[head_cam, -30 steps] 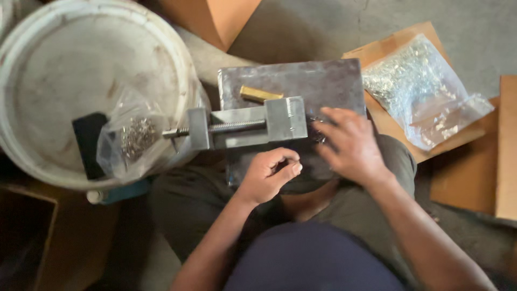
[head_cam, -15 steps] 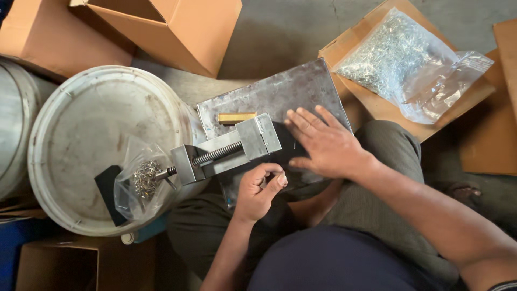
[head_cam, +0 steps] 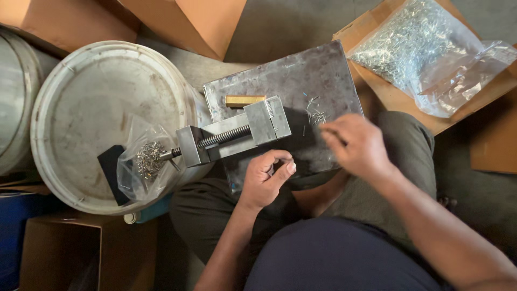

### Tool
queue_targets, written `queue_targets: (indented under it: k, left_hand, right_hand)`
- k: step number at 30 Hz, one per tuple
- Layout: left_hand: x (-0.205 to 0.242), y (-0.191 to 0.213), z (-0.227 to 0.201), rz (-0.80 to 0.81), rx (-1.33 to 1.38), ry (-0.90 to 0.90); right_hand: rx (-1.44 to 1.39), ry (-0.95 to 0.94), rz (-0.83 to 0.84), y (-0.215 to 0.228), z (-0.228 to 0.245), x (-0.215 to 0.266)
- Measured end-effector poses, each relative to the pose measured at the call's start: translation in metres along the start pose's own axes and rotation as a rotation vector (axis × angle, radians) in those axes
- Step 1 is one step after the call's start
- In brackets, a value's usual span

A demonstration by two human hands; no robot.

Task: The person sits on the floor and uses a bench vise to hold and manipulate small metal pins. They repeatedly insert the pins into the vise jaws, tighten the mechanism, and then remove them. At one point, they use a small wooden block to tap the vise. The person also handles a plastic bag containing more pins.

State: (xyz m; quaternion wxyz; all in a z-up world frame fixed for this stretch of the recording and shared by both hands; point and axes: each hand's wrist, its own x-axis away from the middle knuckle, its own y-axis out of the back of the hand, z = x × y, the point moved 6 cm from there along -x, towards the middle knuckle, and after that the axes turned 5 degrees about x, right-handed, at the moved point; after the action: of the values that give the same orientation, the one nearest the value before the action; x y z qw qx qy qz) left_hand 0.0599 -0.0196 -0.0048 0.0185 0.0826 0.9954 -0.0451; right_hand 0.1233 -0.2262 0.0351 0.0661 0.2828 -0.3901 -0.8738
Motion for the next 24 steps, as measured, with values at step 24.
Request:
queue_targets:
  k: [24]
  left_hand:
    - [-0.003, -0.007, -0.027, 0.044, -0.222, -0.108]
  right_hand:
    - [-1.265, -0.845, 0.450, -0.073, 0.014, 0.050]
